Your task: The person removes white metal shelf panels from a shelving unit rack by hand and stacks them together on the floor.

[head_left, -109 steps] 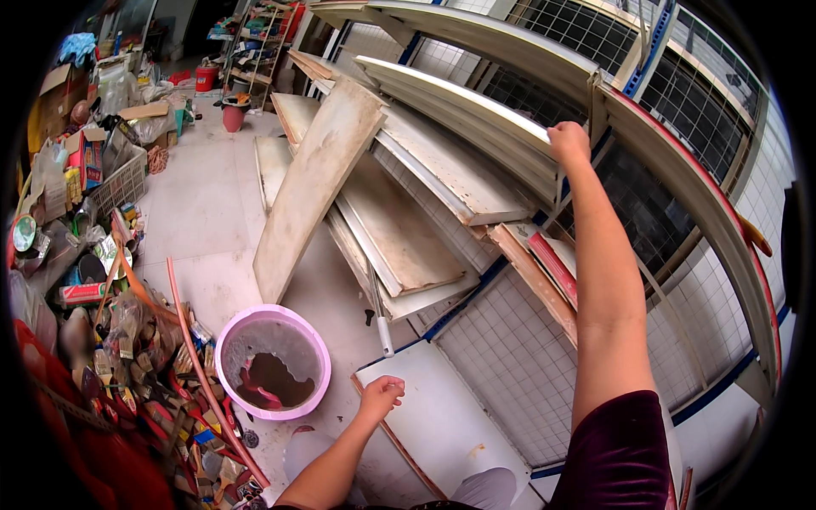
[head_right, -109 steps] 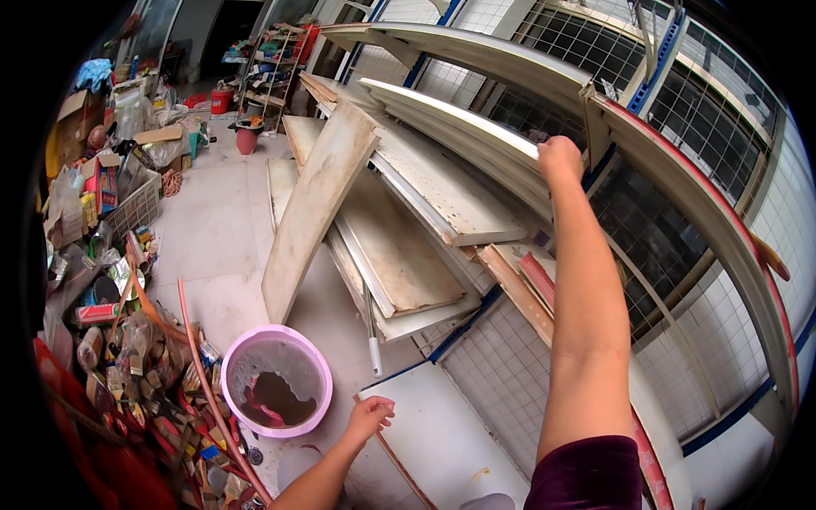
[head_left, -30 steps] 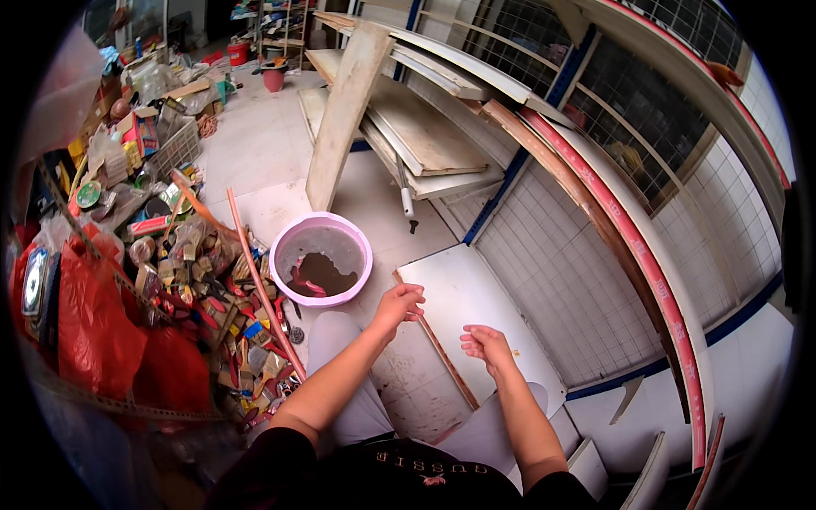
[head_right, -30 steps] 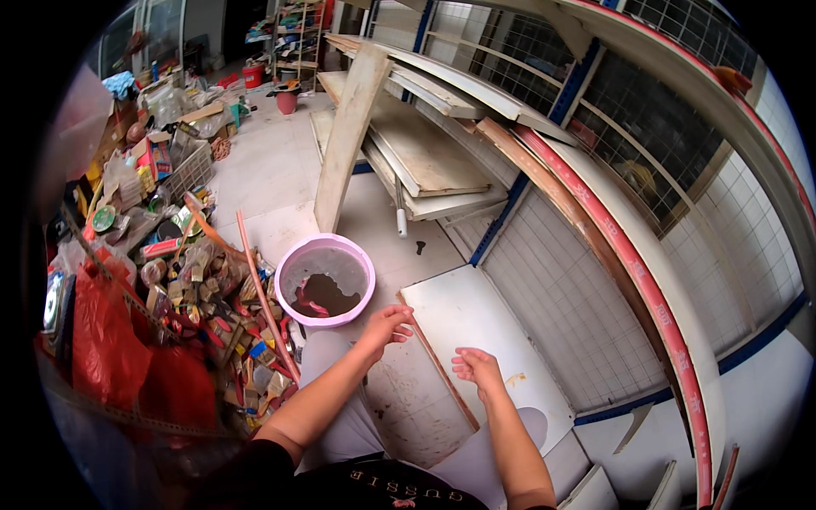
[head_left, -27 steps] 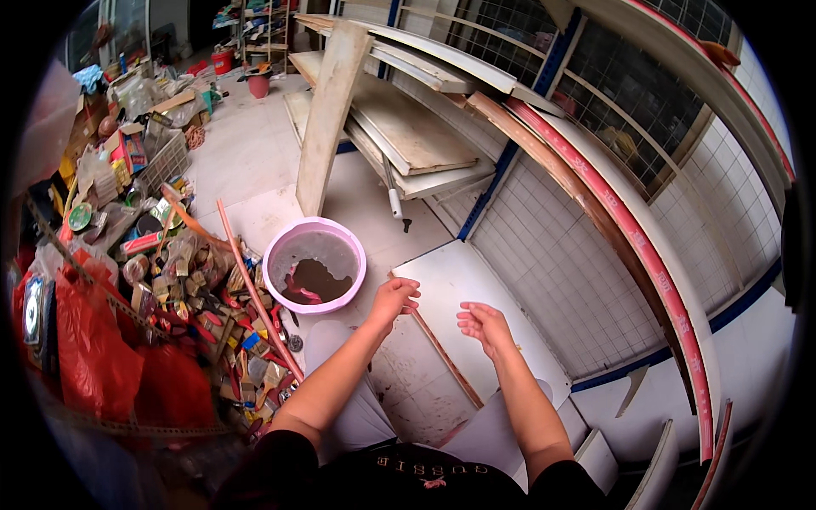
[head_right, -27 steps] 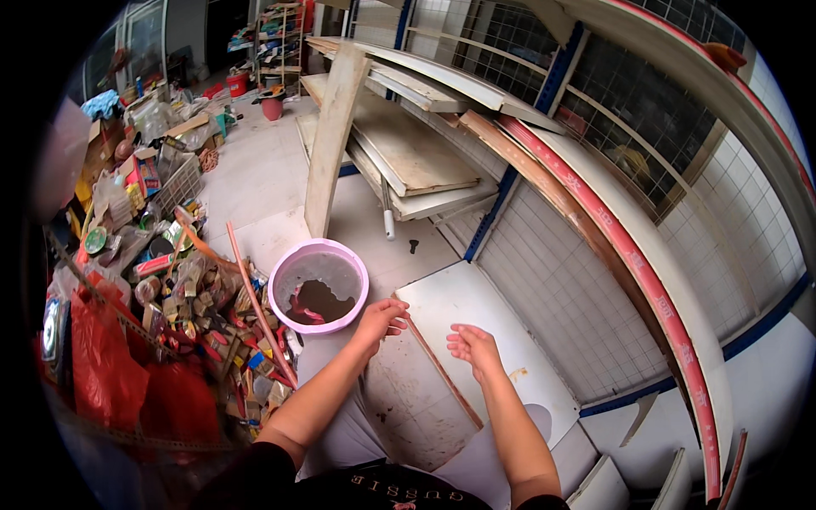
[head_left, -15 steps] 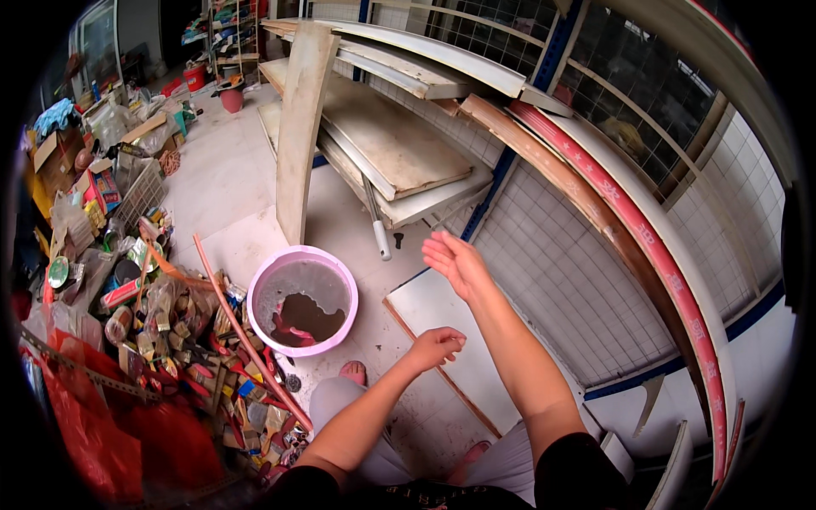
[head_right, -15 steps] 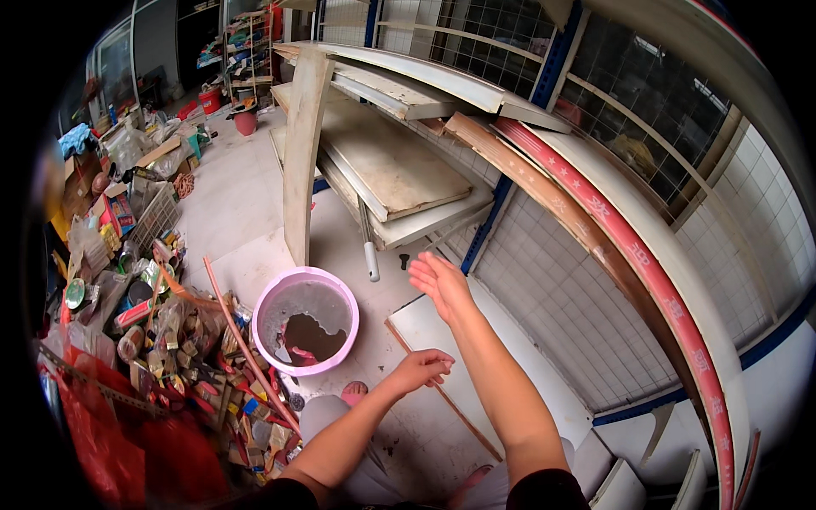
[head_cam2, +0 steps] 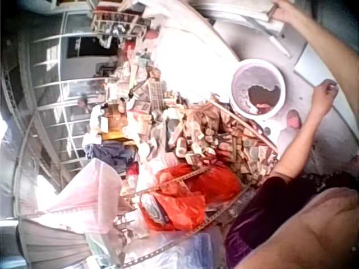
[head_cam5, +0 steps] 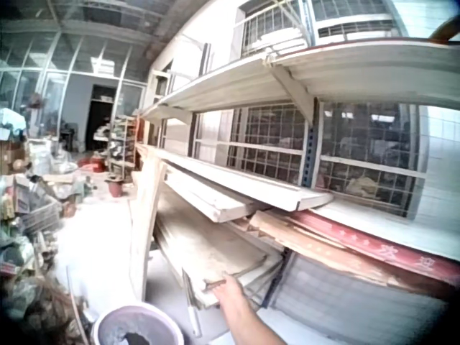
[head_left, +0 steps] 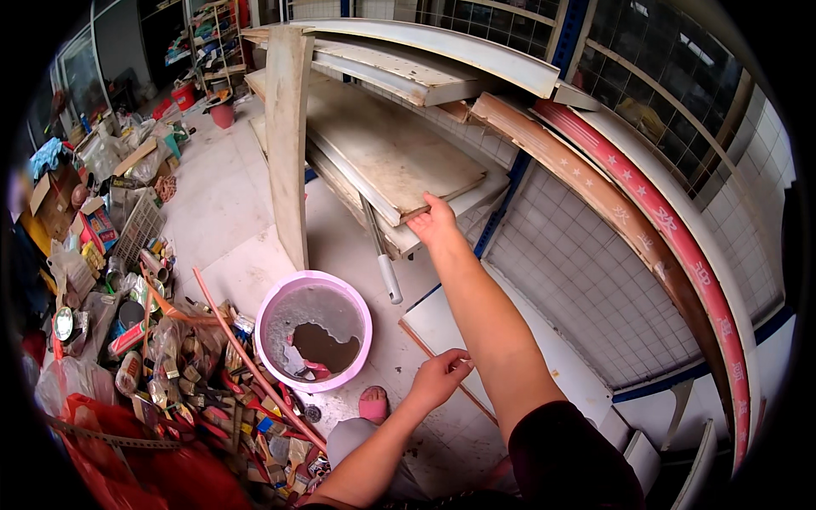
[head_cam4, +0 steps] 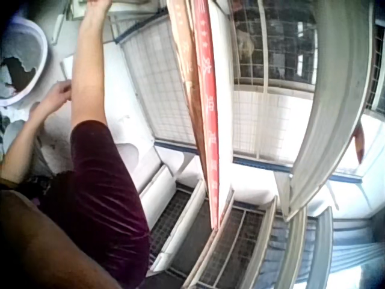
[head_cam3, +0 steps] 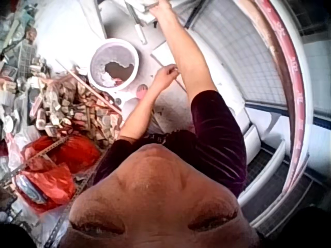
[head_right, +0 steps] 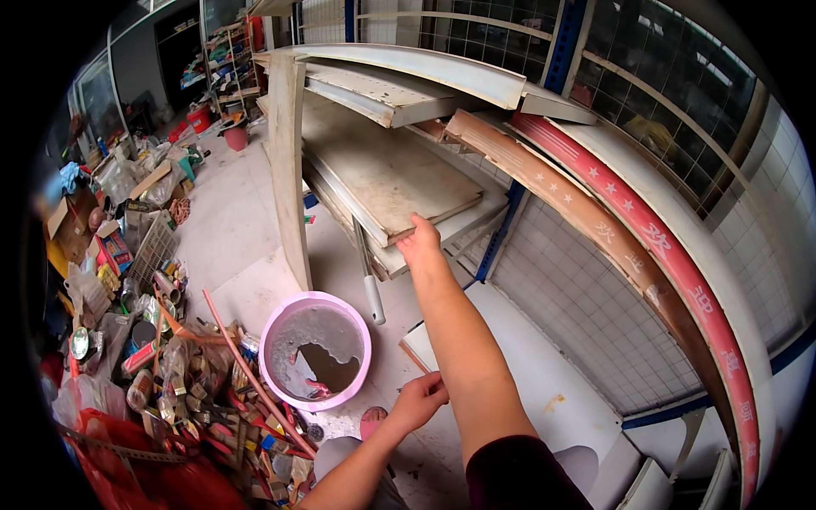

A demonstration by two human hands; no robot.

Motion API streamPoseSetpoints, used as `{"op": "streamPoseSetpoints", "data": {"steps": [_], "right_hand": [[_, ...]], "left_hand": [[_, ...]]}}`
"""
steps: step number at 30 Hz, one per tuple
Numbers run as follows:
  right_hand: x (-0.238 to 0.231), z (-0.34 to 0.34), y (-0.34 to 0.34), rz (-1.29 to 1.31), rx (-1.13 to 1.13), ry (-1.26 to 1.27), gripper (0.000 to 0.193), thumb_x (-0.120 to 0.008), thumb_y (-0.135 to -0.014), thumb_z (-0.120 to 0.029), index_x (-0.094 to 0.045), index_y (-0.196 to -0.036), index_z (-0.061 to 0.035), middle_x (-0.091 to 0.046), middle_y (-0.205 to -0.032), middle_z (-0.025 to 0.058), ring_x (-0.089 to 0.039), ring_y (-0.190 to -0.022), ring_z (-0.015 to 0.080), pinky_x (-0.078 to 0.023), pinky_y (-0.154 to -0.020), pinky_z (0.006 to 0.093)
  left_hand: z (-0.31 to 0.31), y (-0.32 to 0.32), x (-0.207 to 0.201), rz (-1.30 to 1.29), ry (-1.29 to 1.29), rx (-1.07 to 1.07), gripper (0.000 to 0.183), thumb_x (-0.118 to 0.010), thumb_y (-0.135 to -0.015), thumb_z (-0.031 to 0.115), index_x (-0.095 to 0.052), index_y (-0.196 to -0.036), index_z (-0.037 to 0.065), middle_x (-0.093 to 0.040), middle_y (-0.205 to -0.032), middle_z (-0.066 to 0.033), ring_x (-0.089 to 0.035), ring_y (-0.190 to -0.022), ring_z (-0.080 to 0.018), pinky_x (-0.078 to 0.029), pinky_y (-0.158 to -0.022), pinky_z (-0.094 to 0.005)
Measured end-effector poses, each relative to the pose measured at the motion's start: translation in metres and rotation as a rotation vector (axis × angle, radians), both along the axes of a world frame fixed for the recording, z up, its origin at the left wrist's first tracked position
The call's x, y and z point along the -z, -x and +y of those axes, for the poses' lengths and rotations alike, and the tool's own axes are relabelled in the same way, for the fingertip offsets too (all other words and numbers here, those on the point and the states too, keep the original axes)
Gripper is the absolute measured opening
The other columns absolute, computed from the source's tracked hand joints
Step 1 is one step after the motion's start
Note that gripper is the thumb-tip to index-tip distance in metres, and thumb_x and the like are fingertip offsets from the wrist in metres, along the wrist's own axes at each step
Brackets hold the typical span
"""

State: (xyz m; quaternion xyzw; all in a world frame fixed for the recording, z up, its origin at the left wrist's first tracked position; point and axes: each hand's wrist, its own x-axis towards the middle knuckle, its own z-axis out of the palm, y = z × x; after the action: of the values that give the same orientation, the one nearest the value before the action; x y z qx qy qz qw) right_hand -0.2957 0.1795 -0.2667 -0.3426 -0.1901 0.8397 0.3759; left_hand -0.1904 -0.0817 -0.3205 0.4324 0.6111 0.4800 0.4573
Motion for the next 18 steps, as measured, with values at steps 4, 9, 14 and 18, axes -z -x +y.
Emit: {"op": "streamPoseSetpoints", "data": {"steps": [4,9,14,18], "right_hand": [[-0.022,-0.002,-0.004,-0.046,0.007,0.148,0.044,-0.063,-0.078,-0.029,-0.047,-0.112,-0.0056,-0.052,-0.109,0.0113,-0.05,-0.101,0.0238,-0.038,-0.089,0.0387],[-0.049,0.019,-0.021,0.052,-0.018,0.057,0.039,-0.067,-0.075,-0.027,-0.05,-0.103,-0.0054,-0.057,-0.096,0.0081,-0.055,-0.088,0.0219,-0.044,-0.077,0.0364],[-0.069,0.029,-0.058,0.107,0.026,-0.07,0.035,-0.062,-0.078,-0.023,-0.049,-0.106,-0.0058,-0.057,-0.101,0.0082,-0.056,-0.092,0.0233,-0.047,-0.076,0.0369],[-0.057,0.039,-0.119,0.171,0.09,-0.119,0.031,-0.058,-0.08,-0.015,-0.049,-0.107,-0.0021,-0.057,-0.107,0.0106,-0.056,-0.098,0.0248,-0.047,-0.086,0.0377]], "left_hand": [[-0.003,0.006,-0.009,0.07,0.024,-0.001,0.026,-0.059,-0.083,0.02,-0.06,-0.101,0.002,-0.054,-0.064,-0.0011,-0.048,-0.06,-0.007,-0.041,-0.058,-0.0225],[-0.003,0.005,-0.008,0.057,0.011,-0.022,0.027,-0.06,-0.083,0.023,-0.06,-0.101,0.003,-0.053,-0.063,-0.0008,-0.047,-0.059,-0.007,-0.04,-0.056,-0.0226],[0.001,-0.001,-0.002,0.06,-0.007,-0.025,0.027,-0.06,-0.083,0.024,-0.06,-0.101,0.004,-0.054,-0.063,-0.0012,-0.048,-0.059,-0.0072,-0.041,-0.057,-0.0233],[0.002,-0.002,-0.002,0.111,0.034,-0.009,0.028,-0.058,-0.082,0.03,-0.062,-0.099,0.008,-0.059,-0.07,-0.0051,-0.055,-0.065,-0.0147,-0.045,-0.061,-0.0275]]}}
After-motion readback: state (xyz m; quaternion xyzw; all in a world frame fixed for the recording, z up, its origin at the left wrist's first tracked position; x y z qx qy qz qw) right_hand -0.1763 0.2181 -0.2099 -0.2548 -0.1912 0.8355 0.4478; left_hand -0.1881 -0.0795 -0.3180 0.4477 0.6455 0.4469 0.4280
